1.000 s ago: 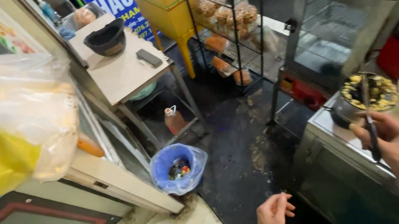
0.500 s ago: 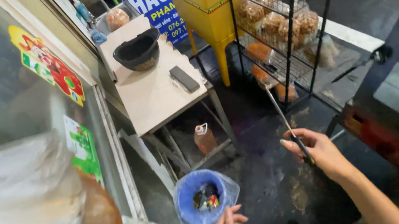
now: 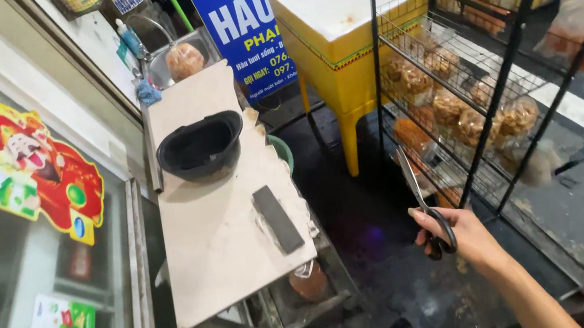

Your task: The person handles bread rolls on trays, cleans a prep counter, and opens a plastic bag of cooked food using scissors.

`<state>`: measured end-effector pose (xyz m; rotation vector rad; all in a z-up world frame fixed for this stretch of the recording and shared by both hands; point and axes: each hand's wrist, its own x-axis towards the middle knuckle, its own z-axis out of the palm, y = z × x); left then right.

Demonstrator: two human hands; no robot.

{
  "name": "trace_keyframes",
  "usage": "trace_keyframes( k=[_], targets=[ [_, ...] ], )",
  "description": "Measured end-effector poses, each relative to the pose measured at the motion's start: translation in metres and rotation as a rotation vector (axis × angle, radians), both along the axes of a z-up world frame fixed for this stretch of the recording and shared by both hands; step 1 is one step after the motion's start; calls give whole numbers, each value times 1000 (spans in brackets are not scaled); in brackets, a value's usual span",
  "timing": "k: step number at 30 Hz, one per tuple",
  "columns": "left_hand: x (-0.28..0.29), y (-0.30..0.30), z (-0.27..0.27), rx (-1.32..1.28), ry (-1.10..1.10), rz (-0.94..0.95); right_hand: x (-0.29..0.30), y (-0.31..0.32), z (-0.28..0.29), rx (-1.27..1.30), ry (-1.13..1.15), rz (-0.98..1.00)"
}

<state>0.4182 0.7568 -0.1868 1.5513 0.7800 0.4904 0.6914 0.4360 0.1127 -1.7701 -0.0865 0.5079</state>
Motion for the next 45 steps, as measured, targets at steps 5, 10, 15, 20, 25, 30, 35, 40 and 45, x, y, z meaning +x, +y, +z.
trace_keyframes(
  k=[5, 10, 15, 20, 25, 30, 35, 40, 45],
  targets=[
    [151, 11, 66, -209, -154, 112, 132, 31, 1, -108, 9, 44],
    [306, -7, 215, -28, -364, -10, 249, 61, 10, -69, 62, 107],
    [419, 2, 327, 337, -200, -431, 362, 117, 2, -73, 133, 135],
    [486, 47, 329, 423, 63, -363, 477, 190, -7, -37, 165, 308],
    [513, 107, 278, 473, 126, -6, 585, 282, 6, 8, 141, 443],
    [543, 134, 248, 147, 165, 270, 641, 386, 7, 100, 42, 669],
    [632, 177, 224, 39, 2, 329, 664, 496, -6, 80, 31, 833],
    [737, 268, 227, -396, 7, 425, 658, 591, 17, -19, -40, 1035],
    [809, 367, 198, -499, -436, 476, 669, 668, 27, -14, -607, 1321]
  ],
)
